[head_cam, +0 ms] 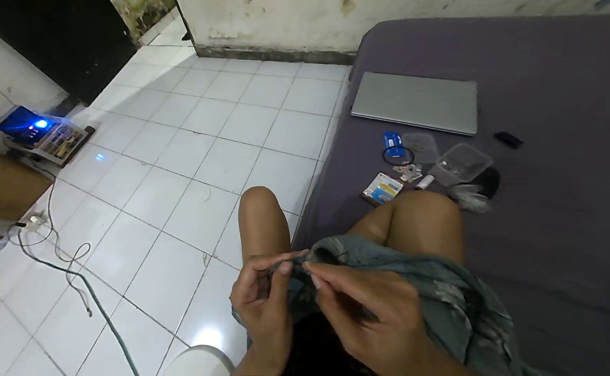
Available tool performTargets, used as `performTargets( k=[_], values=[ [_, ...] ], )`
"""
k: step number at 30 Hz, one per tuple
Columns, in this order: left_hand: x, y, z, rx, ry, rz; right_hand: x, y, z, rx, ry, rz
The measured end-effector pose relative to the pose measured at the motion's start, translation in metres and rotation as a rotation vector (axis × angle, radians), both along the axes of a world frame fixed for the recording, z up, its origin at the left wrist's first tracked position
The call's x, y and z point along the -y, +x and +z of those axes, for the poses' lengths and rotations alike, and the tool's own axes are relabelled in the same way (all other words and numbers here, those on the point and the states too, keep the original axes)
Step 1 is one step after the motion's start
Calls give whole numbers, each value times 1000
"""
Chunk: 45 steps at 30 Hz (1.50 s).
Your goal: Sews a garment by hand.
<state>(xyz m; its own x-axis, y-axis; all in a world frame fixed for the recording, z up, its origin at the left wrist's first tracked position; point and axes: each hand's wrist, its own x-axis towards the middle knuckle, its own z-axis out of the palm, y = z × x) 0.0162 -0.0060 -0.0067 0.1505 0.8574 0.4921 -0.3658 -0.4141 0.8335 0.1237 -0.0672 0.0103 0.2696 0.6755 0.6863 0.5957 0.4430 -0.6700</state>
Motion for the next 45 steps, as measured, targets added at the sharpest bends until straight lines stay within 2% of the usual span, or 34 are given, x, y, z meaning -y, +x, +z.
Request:
performTargets(
  k=[7,15,21,27,32,38,43,45],
  values=[
    [0,-1,-1,-7,28,10,-1,-1,0,22,8,-15],
    [0,-2,-8,-70,203,-2,-2,-4,2,-89,-45,-4],
    [-2,-6,-3,-18,155,-98,-2,17,6,-127,-91,69],
    [1,-4,-4,16,77,-152,-15,36,1,-417,-287,439],
    [0,-4,-4,7,100,-156,-19,39,-4,-656,-336,648],
    [-4,-6,-2,-26,65,-181,-20,36,-2,-941,-310,630],
    [-5,-11,3,-12,-92,-220,-11,77,-5,-1187,-295,705],
    [-6,-14,4,-1,-138,-223,0,106,-13,-1141,-263,545]
  ],
)
